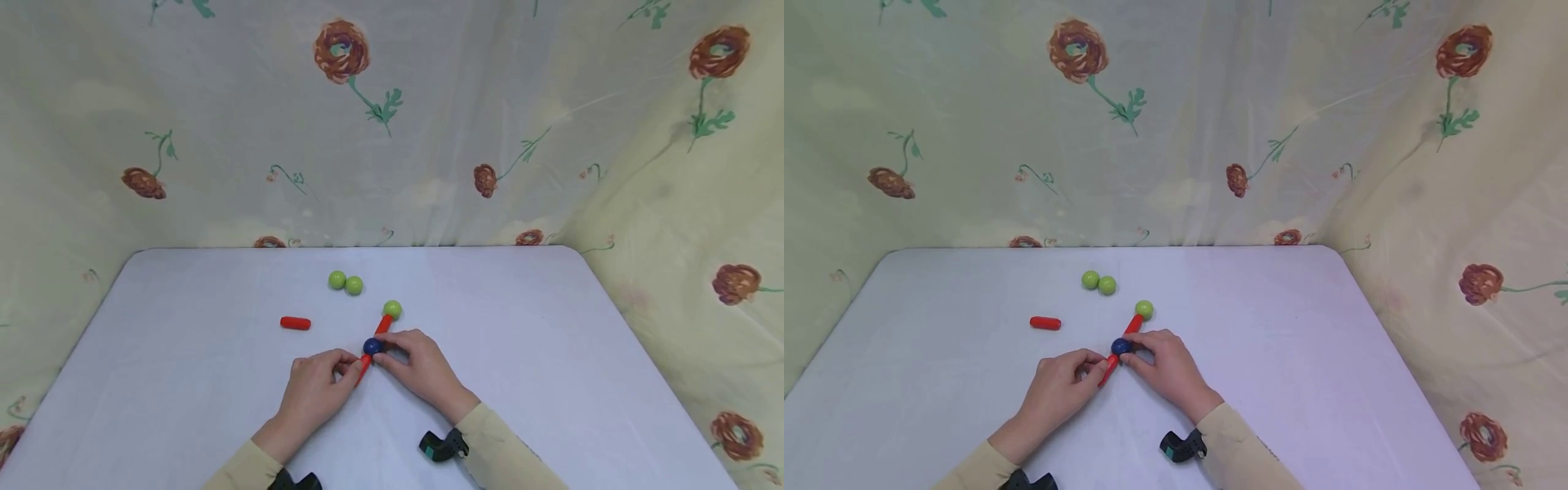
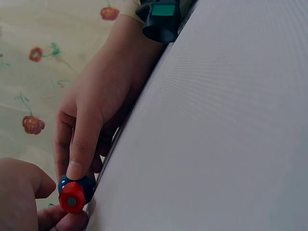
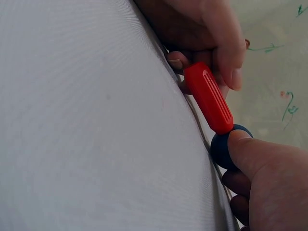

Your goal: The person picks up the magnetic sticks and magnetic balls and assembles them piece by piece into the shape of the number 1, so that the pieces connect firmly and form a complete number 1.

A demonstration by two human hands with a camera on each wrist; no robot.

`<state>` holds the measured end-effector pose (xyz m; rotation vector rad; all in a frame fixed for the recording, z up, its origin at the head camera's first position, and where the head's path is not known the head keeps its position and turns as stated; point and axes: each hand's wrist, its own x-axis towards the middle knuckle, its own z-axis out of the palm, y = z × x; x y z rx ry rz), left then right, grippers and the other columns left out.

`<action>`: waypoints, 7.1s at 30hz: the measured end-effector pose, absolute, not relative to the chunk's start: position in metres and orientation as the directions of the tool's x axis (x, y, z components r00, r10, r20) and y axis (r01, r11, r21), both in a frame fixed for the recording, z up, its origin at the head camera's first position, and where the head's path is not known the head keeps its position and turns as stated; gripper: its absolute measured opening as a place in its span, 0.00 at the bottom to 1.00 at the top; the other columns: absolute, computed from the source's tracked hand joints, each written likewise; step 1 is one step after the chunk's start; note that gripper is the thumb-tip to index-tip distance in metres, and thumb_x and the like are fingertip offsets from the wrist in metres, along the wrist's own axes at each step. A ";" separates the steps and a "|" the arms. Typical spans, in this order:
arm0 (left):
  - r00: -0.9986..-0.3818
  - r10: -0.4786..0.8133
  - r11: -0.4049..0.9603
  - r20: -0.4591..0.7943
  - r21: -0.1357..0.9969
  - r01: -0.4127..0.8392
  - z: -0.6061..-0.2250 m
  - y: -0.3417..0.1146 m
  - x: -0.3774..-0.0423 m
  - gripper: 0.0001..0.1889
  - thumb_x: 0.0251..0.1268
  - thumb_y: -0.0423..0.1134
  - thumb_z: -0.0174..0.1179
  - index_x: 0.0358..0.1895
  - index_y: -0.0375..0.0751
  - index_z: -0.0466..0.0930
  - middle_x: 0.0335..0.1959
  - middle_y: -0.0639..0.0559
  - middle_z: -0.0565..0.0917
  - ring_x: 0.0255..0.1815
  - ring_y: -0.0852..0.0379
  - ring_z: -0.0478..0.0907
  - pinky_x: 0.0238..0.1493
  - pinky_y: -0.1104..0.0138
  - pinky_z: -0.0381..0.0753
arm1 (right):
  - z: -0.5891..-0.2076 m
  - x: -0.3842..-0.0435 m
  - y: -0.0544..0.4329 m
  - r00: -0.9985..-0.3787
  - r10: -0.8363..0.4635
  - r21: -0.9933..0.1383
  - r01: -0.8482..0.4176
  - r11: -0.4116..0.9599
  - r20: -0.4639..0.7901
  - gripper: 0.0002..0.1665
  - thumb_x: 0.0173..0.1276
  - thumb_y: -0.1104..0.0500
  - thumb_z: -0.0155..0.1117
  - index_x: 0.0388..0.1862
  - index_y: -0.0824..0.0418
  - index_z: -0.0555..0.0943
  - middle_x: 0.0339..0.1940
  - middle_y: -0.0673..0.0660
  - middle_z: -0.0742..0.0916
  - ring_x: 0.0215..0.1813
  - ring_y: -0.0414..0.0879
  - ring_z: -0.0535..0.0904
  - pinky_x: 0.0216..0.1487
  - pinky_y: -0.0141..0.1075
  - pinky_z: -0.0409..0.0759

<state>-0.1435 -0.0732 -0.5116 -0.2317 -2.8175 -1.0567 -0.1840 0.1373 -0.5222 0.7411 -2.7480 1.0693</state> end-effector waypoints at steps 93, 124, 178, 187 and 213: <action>-0.960 0.208 0.799 -0.185 0.599 0.057 -0.472 -0.123 -0.305 0.31 0.64 0.43 0.64 0.71 0.56 0.69 0.65 0.42 0.73 0.65 0.42 0.68 0.63 0.30 0.50 | -0.519 -0.186 0.136 -0.868 -0.423 -0.594 -0.490 0.638 0.262 0.23 0.68 0.46 0.68 0.61 0.48 0.83 0.50 0.43 0.86 0.51 0.36 0.75 0.50 0.35 0.77; -0.985 0.092 0.671 -0.144 0.740 -0.046 -0.482 -0.149 -0.291 0.24 0.64 0.48 0.66 0.61 0.43 0.75 0.54 0.46 0.80 0.55 0.48 0.77 0.54 0.55 0.77 | -0.523 -0.186 0.137 -0.878 -0.415 -0.597 -0.471 0.650 0.240 0.24 0.68 0.45 0.67 0.61 0.47 0.82 0.49 0.43 0.85 0.50 0.36 0.74 0.50 0.35 0.77; -0.978 0.176 0.458 -0.109 0.889 -0.017 -0.477 -0.156 -0.163 0.20 0.59 0.43 0.72 0.49 0.44 0.72 0.49 0.51 0.80 0.44 0.56 0.82 0.46 0.64 0.80 | -0.521 -0.186 0.137 -0.860 -0.429 -0.577 -0.506 0.641 0.276 0.23 0.67 0.48 0.69 0.61 0.49 0.83 0.46 0.44 0.86 0.49 0.37 0.75 0.48 0.34 0.77; -0.977 0.113 0.484 -0.178 0.869 -0.102 -0.484 -0.144 -0.152 0.20 0.56 0.45 0.74 0.46 0.45 0.74 0.43 0.52 0.82 0.37 0.57 0.82 0.41 0.64 0.80 | -0.523 -0.187 0.137 -0.857 -0.432 -0.570 -0.510 0.644 0.280 0.24 0.67 0.47 0.68 0.62 0.47 0.82 0.47 0.43 0.86 0.49 0.36 0.74 0.48 0.34 0.77; -0.979 0.203 0.552 -0.026 0.829 0.093 -0.504 -0.138 -0.140 0.17 0.52 0.50 0.76 0.38 0.51 0.77 0.26 0.59 0.80 0.26 0.58 0.75 0.29 0.66 0.75 | -0.520 -0.187 0.137 -0.864 -0.430 -0.575 -0.498 0.649 0.263 0.24 0.67 0.48 0.69 0.62 0.47 0.82 0.47 0.44 0.86 0.49 0.36 0.75 0.48 0.34 0.77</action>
